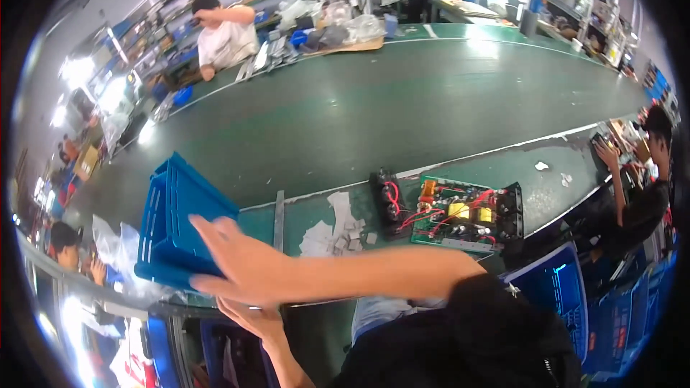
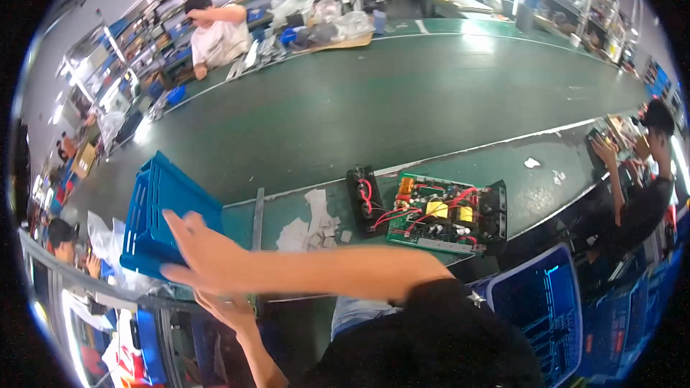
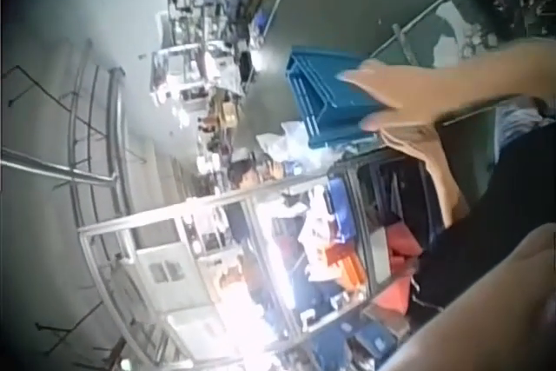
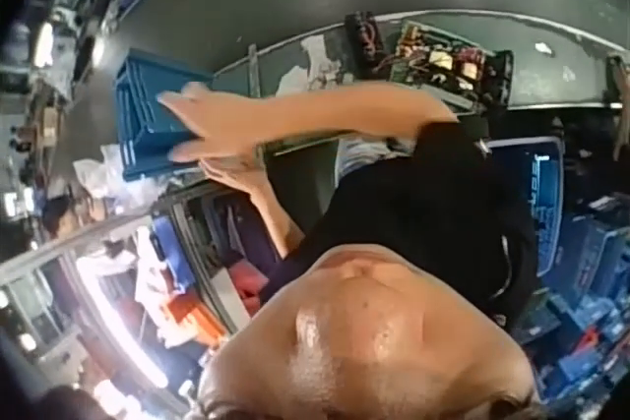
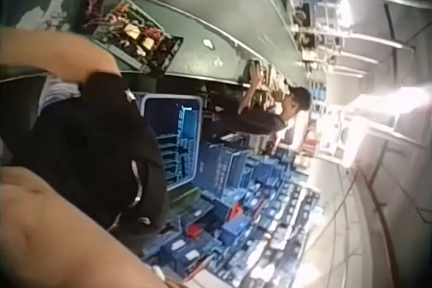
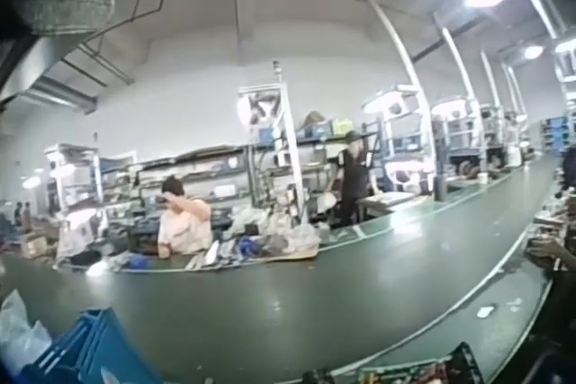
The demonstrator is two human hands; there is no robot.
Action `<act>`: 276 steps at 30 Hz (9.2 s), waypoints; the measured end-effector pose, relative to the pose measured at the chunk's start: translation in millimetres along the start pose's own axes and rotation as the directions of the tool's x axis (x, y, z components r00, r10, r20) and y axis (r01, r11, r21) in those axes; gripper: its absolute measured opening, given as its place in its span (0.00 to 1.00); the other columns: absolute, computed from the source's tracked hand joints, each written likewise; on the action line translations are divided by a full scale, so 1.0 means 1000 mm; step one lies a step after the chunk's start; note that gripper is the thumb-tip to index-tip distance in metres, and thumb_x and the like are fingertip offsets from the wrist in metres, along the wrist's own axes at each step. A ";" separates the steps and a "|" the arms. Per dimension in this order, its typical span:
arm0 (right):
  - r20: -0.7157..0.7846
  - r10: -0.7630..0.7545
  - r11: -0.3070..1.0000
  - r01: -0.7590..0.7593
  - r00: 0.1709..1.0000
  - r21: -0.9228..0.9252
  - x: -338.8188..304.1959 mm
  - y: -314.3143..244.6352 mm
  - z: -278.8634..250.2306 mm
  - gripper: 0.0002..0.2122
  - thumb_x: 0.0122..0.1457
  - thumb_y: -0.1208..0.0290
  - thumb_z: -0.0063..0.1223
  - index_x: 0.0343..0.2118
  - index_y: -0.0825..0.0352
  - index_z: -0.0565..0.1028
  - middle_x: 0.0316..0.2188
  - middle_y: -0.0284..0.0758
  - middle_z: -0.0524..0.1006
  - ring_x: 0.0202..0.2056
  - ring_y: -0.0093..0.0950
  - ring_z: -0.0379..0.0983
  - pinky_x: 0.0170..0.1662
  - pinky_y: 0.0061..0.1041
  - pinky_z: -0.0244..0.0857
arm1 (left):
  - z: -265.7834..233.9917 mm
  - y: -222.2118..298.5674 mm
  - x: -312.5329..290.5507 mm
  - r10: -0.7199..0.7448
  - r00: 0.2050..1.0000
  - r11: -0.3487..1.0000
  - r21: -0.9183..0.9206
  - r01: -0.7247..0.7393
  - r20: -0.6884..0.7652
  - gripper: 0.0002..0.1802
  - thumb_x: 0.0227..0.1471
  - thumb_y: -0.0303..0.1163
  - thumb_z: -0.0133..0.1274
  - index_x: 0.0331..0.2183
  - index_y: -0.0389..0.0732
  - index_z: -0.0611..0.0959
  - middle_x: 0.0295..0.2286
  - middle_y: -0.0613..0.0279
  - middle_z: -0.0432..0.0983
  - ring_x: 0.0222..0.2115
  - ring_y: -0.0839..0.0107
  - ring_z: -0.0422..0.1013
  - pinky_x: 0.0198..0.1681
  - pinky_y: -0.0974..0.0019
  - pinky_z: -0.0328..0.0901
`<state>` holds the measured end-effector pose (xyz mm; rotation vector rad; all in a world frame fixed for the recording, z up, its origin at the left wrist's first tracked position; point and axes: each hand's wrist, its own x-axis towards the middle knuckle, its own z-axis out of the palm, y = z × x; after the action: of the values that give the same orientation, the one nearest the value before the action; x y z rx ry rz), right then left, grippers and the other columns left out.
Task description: Assembling electronic circuit board units into plastic housings and managing component bins on a factory assembly line.
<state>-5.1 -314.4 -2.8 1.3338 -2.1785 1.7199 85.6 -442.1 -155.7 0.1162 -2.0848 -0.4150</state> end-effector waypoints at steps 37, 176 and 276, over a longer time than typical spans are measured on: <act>0.263 -0.339 0.568 0.419 0.903 -0.709 -0.097 -0.041 -0.301 0.07 0.53 0.76 0.56 0.34 0.66 0.81 0.33 0.45 0.79 0.36 0.38 0.77 0.40 0.31 0.71 | -0.005 0.107 0.253 0.438 0.697 0.867 -0.472 -0.160 0.568 0.36 0.56 0.49 0.56 0.59 0.40 0.68 0.49 0.51 0.72 0.50 0.66 0.67 0.55 0.61 0.60; -0.549 0.777 0.605 0.123 -0.308 0.787 -0.535 -0.086 -0.112 0.28 0.45 0.69 0.48 0.52 0.72 0.67 0.41 0.37 0.74 0.39 0.28 0.73 0.42 0.27 0.72 | 0.257 0.331 -0.013 0.538 0.481 0.417 -0.714 0.562 0.692 0.20 0.61 0.40 0.48 0.41 0.31 0.81 0.27 0.62 0.77 0.25 0.76 0.74 0.27 0.71 0.70; -0.648 0.762 0.176 -0.961 -0.004 0.212 -0.532 -0.069 -0.228 0.37 0.60 0.40 0.41 0.29 0.84 0.76 0.25 0.63 0.75 0.37 0.55 0.76 0.43 0.43 0.67 | 0.178 0.343 -0.007 0.129 0.108 0.735 -0.168 0.657 0.986 0.55 0.45 0.83 0.27 0.43 0.43 0.82 0.32 0.53 0.81 0.30 0.58 0.76 0.44 0.49 0.68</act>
<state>271.1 178.7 -145.3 -1.0677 -2.6543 1.4187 -32.5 -75.0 -129.2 -0.2194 -3.0874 -1.8769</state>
